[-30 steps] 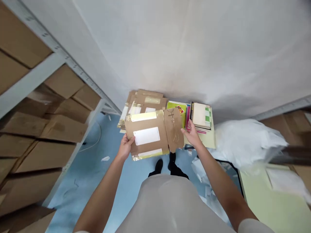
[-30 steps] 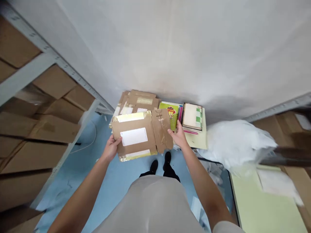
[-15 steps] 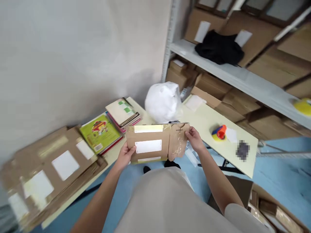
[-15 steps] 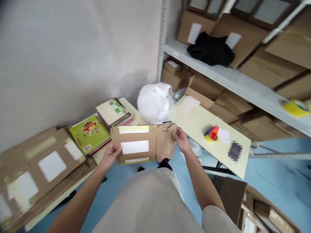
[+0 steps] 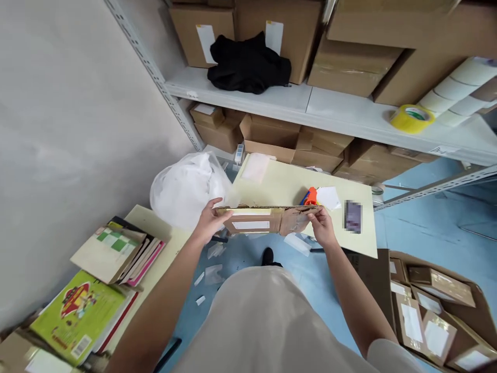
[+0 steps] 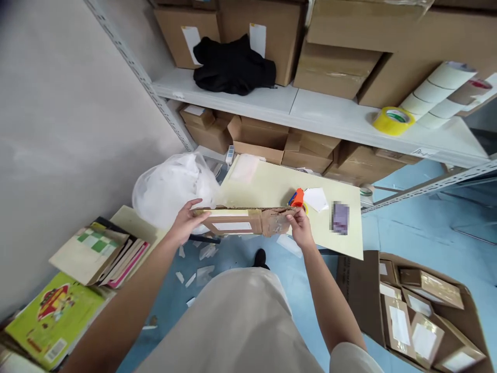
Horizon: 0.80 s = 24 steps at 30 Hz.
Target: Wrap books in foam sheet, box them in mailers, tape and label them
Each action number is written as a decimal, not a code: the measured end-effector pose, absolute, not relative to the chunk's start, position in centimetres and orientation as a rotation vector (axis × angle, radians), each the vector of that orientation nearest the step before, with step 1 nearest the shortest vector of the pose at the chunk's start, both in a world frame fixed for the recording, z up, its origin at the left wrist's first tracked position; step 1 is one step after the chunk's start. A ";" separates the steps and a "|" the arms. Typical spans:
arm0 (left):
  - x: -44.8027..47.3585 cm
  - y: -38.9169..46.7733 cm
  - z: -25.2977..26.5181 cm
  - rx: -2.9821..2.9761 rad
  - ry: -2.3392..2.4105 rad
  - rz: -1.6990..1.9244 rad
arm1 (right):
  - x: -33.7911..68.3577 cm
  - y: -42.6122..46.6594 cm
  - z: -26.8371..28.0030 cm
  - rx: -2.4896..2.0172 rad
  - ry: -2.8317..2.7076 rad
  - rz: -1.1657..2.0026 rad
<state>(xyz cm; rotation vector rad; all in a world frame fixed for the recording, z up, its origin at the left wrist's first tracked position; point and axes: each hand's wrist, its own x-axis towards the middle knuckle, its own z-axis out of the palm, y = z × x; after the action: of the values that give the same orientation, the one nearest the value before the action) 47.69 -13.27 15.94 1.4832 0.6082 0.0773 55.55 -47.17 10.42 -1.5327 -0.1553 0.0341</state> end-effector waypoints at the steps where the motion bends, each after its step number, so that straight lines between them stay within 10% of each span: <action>1: 48.7 -13.5 16.3 1.436 0.627 0.028 | 56.3 -47.4 10.5 -1.538 -0.154 0.018; 24: 65.0 -11.8 14.8 1.964 0.431 -0.249 | 66.2 -45.8 11.6 -1.533 0.029 0.043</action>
<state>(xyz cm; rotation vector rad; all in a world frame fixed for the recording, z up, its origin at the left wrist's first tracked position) 64.99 -11.83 14.75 1.9642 0.4308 -0.2492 66.19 -45.79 11.63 -1.5330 0.0293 0.0432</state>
